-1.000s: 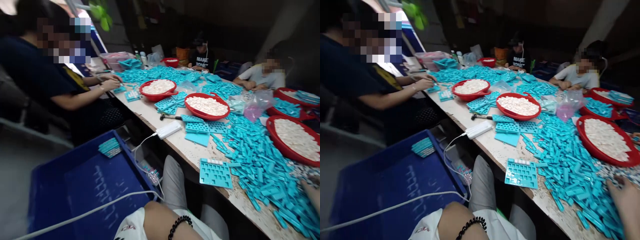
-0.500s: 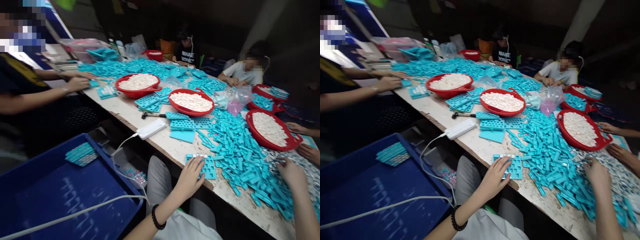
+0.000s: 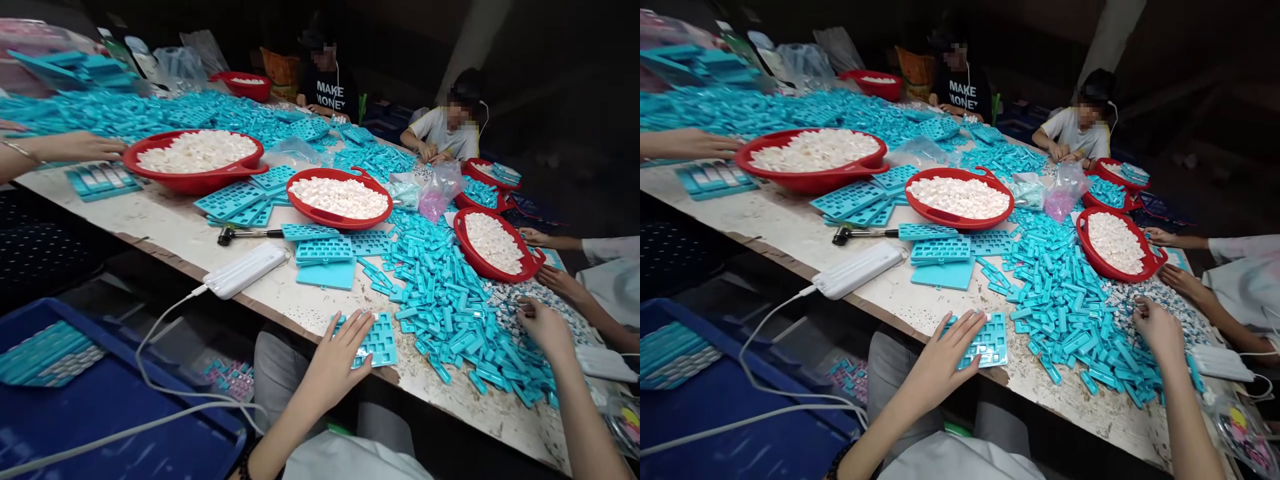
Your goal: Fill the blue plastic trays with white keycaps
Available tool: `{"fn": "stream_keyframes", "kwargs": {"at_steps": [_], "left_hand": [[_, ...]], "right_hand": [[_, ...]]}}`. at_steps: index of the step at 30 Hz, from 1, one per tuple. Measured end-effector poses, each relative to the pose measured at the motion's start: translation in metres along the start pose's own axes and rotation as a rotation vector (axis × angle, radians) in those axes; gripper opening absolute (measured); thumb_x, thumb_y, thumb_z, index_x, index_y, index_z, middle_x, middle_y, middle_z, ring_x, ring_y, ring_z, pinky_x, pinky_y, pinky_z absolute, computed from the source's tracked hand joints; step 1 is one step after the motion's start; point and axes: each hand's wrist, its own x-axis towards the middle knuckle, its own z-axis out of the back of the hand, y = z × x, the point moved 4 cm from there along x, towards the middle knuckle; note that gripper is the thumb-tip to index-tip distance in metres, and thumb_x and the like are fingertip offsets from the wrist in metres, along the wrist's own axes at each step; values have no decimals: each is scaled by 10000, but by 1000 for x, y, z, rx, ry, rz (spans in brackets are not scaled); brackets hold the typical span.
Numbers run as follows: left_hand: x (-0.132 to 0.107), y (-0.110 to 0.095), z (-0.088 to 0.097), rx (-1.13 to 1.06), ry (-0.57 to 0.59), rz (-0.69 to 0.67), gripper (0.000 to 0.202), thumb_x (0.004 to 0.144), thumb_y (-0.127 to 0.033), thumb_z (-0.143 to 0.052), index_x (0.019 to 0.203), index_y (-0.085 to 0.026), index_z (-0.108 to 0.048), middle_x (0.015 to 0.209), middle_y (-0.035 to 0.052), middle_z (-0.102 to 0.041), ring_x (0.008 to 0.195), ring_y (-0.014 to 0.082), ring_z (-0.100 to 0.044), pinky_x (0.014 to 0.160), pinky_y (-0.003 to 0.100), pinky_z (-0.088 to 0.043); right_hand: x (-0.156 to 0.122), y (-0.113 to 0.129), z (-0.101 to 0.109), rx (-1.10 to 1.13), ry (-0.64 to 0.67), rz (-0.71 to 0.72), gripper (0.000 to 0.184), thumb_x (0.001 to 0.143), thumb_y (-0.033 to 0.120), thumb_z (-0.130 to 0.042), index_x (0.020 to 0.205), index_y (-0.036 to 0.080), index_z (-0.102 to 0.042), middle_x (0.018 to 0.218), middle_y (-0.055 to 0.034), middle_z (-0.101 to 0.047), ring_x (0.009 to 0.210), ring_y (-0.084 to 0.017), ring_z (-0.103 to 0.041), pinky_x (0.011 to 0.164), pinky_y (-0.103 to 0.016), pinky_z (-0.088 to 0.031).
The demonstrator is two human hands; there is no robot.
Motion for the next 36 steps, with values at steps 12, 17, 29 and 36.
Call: {"fn": "stream_keyframes", "kwargs": {"at_steps": [12,17,29,36], "left_hand": [[-8,1,2,34,-61,6,602,985,-295,-462,1564,-264,-299,1553,21,-464,1431,251,-427,1236,483,-200],[-8,5,3,50,-27,-12,619,983,-296,-476,1570,-255,-284,1573,6,-433,1445,240,-405,1241,460,-171],[-8,6,2,22,-5,10,627,980,-276,-473,1574,-257,-272,1574,14,-432,1453,235,-389,1246,453,-149],[-7,6,5,0,0,6,671,974,-281,-485,1589,-288,-215,1558,9,-457,1432,241,-425,1238,461,-191]], "right_hand": [[-116,236,3,904,277,496,159,900,218,-598,947,231,-749,1039,-70,-728,942,-204,-711,812,-325,-603],[-142,287,-24,916,377,727,186,956,186,-563,1031,224,-729,1027,-67,-744,982,-199,-716,875,-318,-585],[-151,285,-40,864,301,780,250,993,190,-548,1204,242,-673,1078,-63,-747,994,-205,-704,906,-358,-564],[-145,285,-39,926,459,620,224,970,174,-539,1115,229,-700,1067,-68,-733,1024,-210,-681,924,-368,-547]]}}
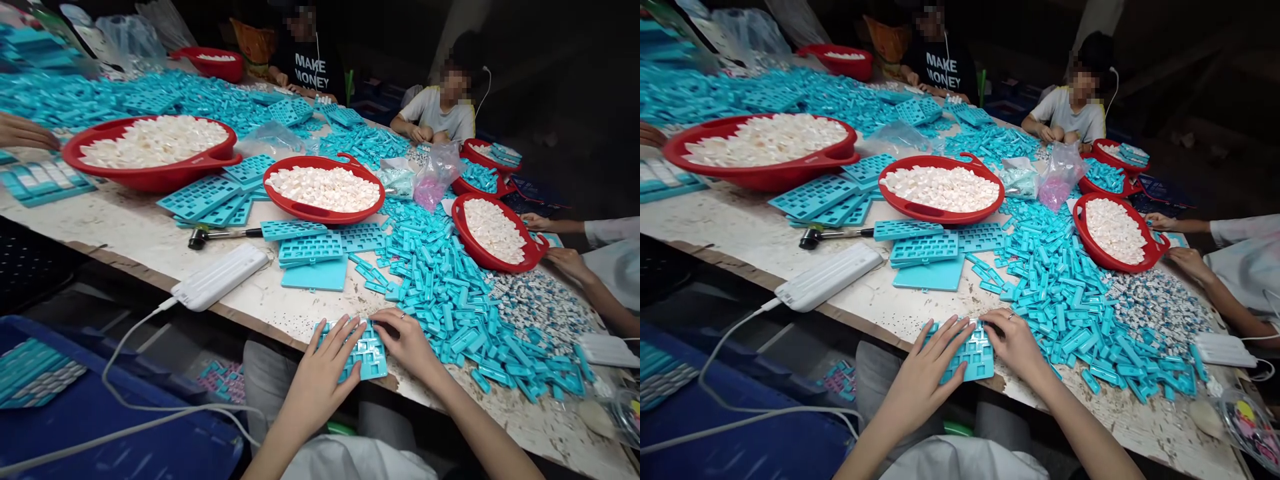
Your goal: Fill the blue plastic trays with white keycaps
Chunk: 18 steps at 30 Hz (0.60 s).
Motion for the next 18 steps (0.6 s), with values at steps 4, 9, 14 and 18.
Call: {"fn": "stream_keyframes", "kwargs": {"at_steps": [4,9,14,18], "left_hand": [[0,0,0,11,2,-3,665,980,-285,-476,1590,-287,-210,1556,12,-459,1431,238,-427,1243,457,-173],[0,2,-1,17,6,-6,655,992,-310,-464,1593,-274,-206,1555,19,-462,1429,240,-428,1247,446,-153],[1,2,-1,21,0,-9,669,988,-306,-469,1596,-263,-192,1545,24,-476,1416,237,-445,1247,434,-141],[1,1,0,16,-8,-3,667,988,-303,-470,1596,-270,-197,1532,25,-494,1408,241,-458,1240,437,-179]], "right_hand": [[0,0,1,42,3,-5,213,953,169,-552,1048,240,-730,1030,-56,-750,989,-209,-701,918,-366,-552],[0,-2,0,102,-23,-44,208,932,147,-578,1013,245,-743,992,-43,-761,955,-207,-708,903,-360,-552],[-2,-5,-2,49,-36,-77,209,935,189,-592,1065,236,-748,1041,-70,-723,1006,-223,-673,925,-379,-539],[-3,-7,-3,93,-21,-133,200,944,221,-599,1072,238,-751,1049,-78,-657,923,-200,-655,810,-324,-563]]}}
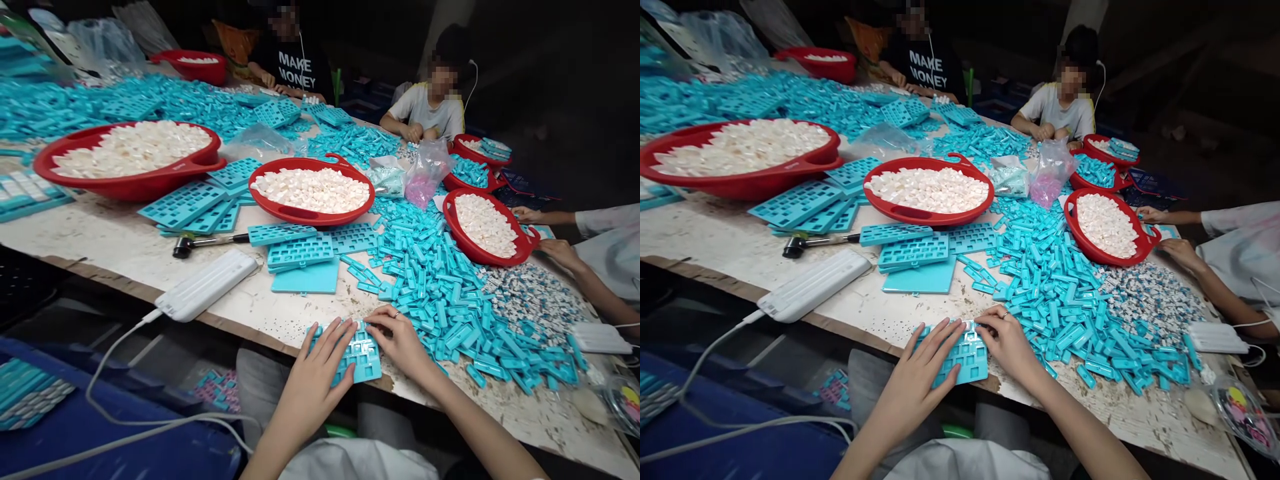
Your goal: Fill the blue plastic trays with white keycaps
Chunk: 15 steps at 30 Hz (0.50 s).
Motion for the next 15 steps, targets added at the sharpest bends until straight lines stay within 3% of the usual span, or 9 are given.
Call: {"fn": "stream_keyframes", "kwargs": {"at_steps": [9,15], "left_hand": [[0,2,-3,1,31,-5,642,1005,-332,-460,1593,-299,-205,1551,14,-469,1422,243,-440,1232,454,-219],[0,-1,-2,-1,15,-1,554,1010,-341,-454,1545,-274,-326,1523,39,-505,1420,257,-441,1213,473,-266]], "right_hand": [[0,-7,-5,88,-50,-58,182,903,181,-624,1013,230,-760,993,-63,-650,733,-150,-606,665,-276,-549],[0,-4,-6,69,-32,-35,184,893,152,-610,1011,214,-737,999,-56,-624,693,-130,-576,640,-257,-537]]}}
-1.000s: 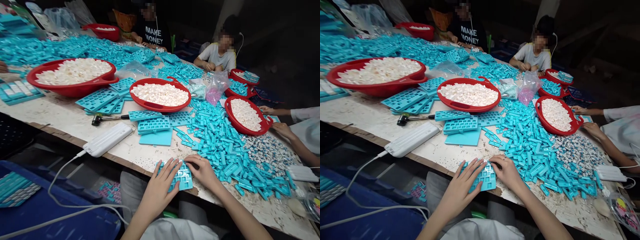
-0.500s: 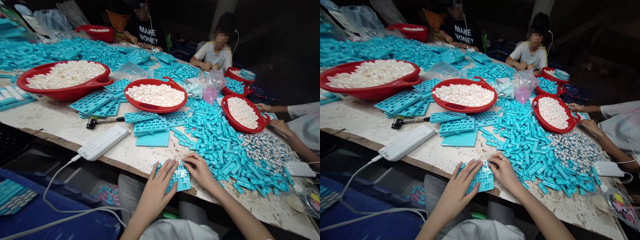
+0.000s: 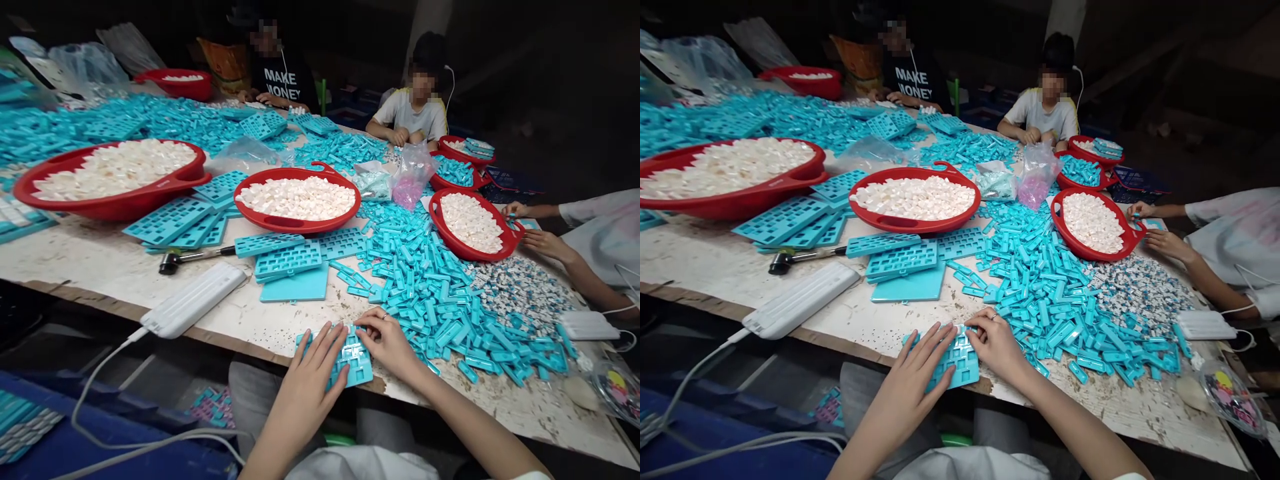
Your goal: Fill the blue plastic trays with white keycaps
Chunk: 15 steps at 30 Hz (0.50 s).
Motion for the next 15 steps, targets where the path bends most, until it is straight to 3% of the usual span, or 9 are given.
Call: {"fn": "stream_keyframes", "kwargs": {"at_steps": [4,8,12,15], "left_hand": [[33,9,15,-114,21,44,327,1024,-314,-405,1308,-255,-559,1352,46,-641,1292,238,-562,1172,472,-331],[114,20,24,-167,31,99,294,1004,-216,-382,1186,-216,-613,1183,71,-703,1117,247,-643,980,411,-478],[190,30,7,-66,111,100,390,915,-65,-439,1241,-180,-619,1172,112,-702,1136,279,-629,950,385,-464],[213,41,-11,-36,119,166,378,886,-28,-443,1179,-149,-649,1066,139,-721,1026,277,-658,865,359,-475]], "right_hand": [[0,2,0,-1,11,19,197,894,138,-592,1032,205,-716,1018,-58,-611,670,-119,-576,610,-242,-530],[-1,2,0,-54,17,54,205,889,116,-590,1030,207,-708,1033,-58,-621,670,-119,-590,636,-251,-540],[-1,-1,0,-77,24,62,206,900,123,-580,1038,207,-707,1059,-68,-622,668,-119,-593,611,-250,-540],[-2,-1,0,-85,22,66,212,909,145,-577,1067,211,-701,1084,-74,-617,666,-121,-595,600,-252,-540]]}}
